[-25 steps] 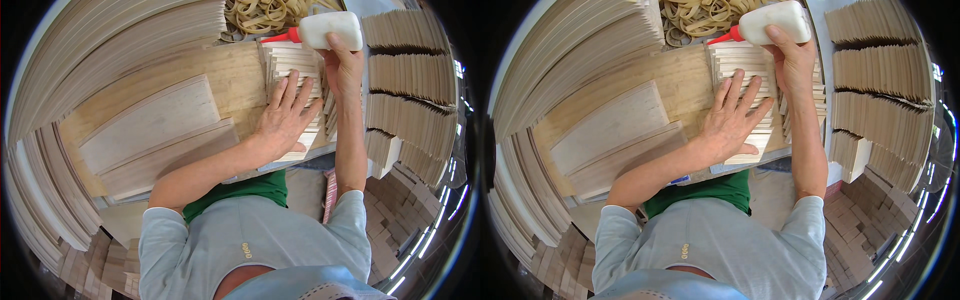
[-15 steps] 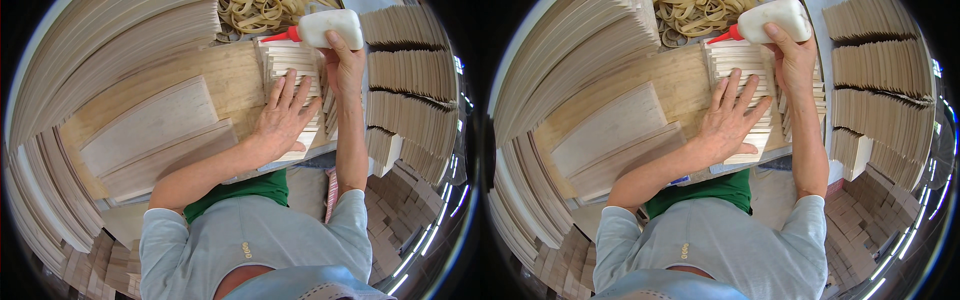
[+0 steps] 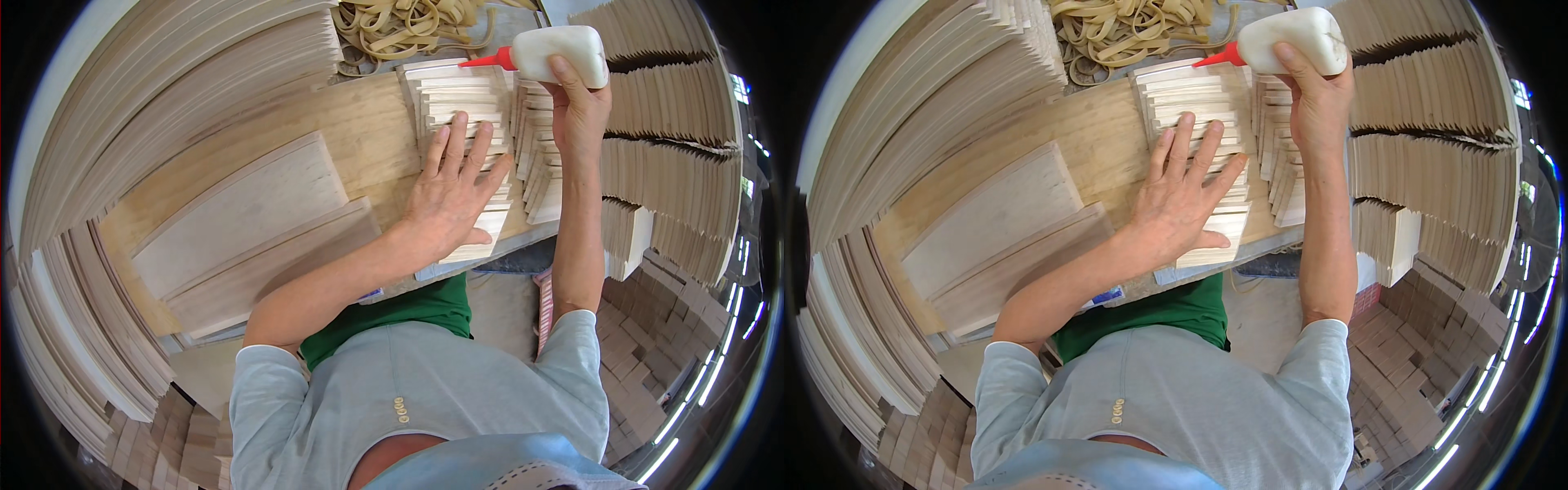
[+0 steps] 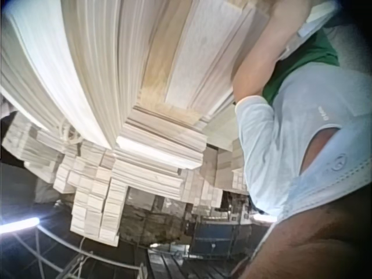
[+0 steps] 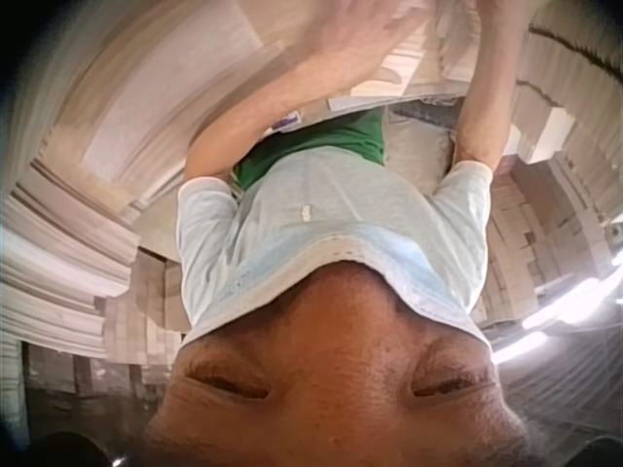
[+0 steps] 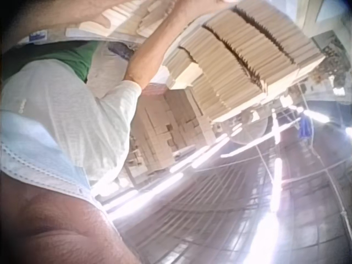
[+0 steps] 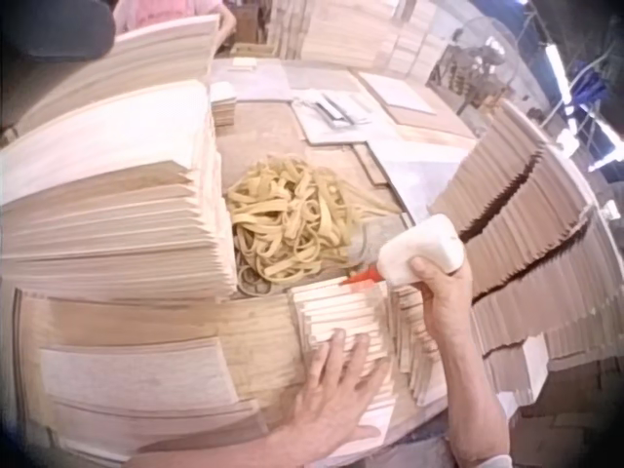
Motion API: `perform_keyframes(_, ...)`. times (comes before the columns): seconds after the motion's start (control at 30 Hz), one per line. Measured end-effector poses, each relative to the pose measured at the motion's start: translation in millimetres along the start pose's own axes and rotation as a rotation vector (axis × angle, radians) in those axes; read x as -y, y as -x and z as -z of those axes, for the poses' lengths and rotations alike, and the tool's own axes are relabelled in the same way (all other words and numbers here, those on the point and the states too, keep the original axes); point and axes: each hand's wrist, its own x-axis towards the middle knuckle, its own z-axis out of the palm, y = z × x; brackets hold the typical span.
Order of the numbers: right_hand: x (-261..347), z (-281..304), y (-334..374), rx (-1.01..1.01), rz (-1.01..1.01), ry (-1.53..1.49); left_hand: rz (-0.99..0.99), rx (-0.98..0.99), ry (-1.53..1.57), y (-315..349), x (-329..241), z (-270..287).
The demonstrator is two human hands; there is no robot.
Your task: The recorder applies glue to small wood panels and assembles them into a box frame.
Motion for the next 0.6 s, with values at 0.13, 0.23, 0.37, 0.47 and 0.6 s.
perform_keyframes(0.13, 13.3, 3.1, 5.7, -0.053, 0.066, 0.062, -0.004, -0.002, -0.001, 0.1, -0.1, -0.5)
perform_keyframes(0.23, 27.8, 2.9, 21.2, -0.057, 0.074, -0.017, -0.008, -0.014, 0.005, 1.2, -0.3, -1.4)
perform_keyframes(0.37, 29.4, -7.9, 44.4, -0.004, 0.021, -0.182, -0.012, -0.018, -0.006, 1.6, 0.0, -2.0)
perform_keyframes(0.47, 21.8, -18.1, 54.0, 0.017, -0.010, -0.211, -0.021, -0.036, -0.008, 1.9, 0.1, -1.2)
perform_keyframes(0.6, 10.9, -27.0, 58.5, 0.011, -0.041, -0.239, -0.025, -0.032, -0.016, 1.6, 0.2, -0.2)
